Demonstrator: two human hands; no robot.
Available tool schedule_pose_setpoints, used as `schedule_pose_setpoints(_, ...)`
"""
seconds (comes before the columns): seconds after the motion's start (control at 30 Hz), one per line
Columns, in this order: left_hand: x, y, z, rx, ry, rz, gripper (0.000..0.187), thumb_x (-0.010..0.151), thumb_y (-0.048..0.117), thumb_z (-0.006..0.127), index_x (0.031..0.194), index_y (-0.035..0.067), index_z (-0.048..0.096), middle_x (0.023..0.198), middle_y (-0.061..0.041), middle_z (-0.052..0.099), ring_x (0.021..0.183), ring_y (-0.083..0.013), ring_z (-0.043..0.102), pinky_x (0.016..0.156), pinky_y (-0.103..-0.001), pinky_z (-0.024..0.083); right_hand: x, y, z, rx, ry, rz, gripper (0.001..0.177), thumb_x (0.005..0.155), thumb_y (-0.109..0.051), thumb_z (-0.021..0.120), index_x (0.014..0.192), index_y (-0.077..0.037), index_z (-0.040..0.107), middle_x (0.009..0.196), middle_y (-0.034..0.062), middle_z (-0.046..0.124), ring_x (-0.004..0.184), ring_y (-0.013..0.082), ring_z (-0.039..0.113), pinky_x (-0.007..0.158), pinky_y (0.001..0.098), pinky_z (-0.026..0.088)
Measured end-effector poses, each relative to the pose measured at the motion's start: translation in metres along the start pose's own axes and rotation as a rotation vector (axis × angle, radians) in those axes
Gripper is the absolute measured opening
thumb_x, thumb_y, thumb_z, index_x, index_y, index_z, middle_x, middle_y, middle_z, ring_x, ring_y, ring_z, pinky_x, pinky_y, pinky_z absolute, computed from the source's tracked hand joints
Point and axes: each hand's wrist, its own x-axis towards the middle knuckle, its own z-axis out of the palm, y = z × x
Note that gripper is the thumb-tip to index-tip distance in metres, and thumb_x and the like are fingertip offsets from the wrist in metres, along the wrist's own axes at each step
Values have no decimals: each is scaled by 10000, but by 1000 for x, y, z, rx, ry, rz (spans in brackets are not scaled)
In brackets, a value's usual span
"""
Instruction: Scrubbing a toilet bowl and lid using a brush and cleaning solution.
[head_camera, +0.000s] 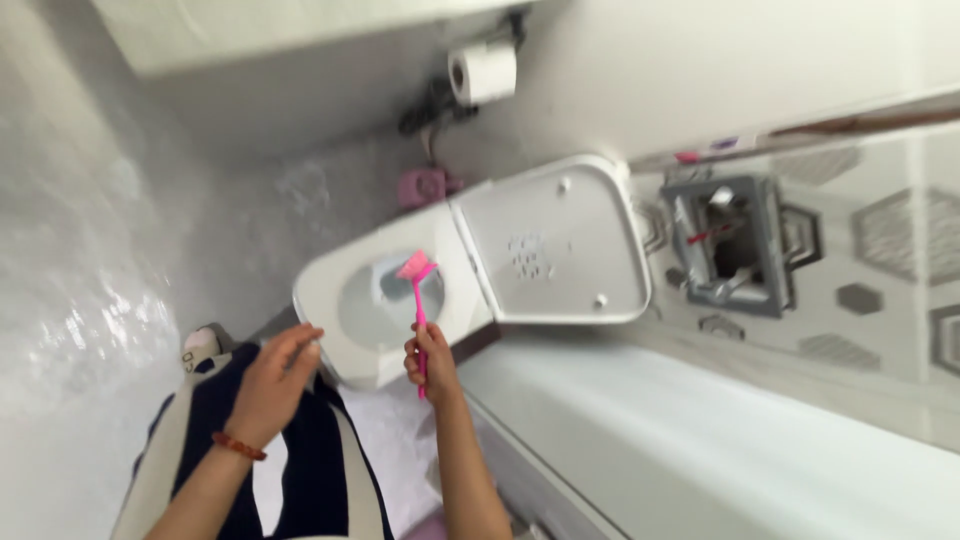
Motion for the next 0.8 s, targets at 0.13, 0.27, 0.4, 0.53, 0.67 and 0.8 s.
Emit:
schedule_pose_setpoints(0.13, 17, 30, -31, -9, -4, 98, 389, 971, 337, 574, 1255, 104, 703, 1428, -106, 618, 1362, -263, 537, 1103, -381, 419, 22, -46, 60, -80, -72, -203, 309, 1031, -389, 541, 1116, -105, 628, 740, 16, 556, 567, 107, 526, 484, 258, 403)
schedule_pose_setpoints(0.27, 54, 64, -84, -30, -8, 151, 395, 973, 351, 582, 1256, 102, 698, 1434, -104, 611, 1348, -266, 559, 1108, -378, 427, 63, -115, 153, -320, 66, -507, 362, 1021, -339, 618, 1173, -31, 734, 802, -69, 528, 713, 38, 462, 607, 222, 377)
schedule_pose_setpoints(0.4, 104, 92, -151, 6, -28, 247, 385, 979, 346, 576, 1246, 96, 697, 1436, -102, 612, 1361, -276, 538, 1109, -398, 414, 114, -192, 256, -436, 251, -728, 332, 1010, -344, 637, 1096, -43, 749, 813, -12, 638, 729, 91, 543, 638, 296, 442)
schedule_pose_setpoints(0.53, 140, 133, -227, 9, 16, 305, 385, 961, 341, 602, 1247, 100, 692, 1430, -96, 617, 1343, -263, 567, 1108, -387, 438, 133, -248, 339, -873, 627, -917, 384, 1010, -388, 583, 975, -49, 760, 896, 153, 741, 841, 333, 687, 755, 445, 520)
schedule_pose_setpoints(0.67, 176, 149, -284, 72, 29, 314, 345, 990, 300, 584, 1256, 106, 686, 1438, -86, 609, 1353, -269, 547, 1090, -392, 443, 159, -272, 390, -1088, 767, -748, 374, 910, -439, 594, 934, -98, 747, 930, 200, 751, 906, 425, 720, 823, 529, 557)
schedule_pose_setpoints(0.8, 189, 171, -300, 36, 3, 284, 334, 990, 299, 575, 1243, 111, 687, 1436, -77, 614, 1336, -244, 567, 1067, -375, 470, 146, -281, 413, -1177, 778, -661, 417, 878, -508, 654, 945, -104, 729, 916, 210, 747, 893, 436, 723, 804, 544, 566)
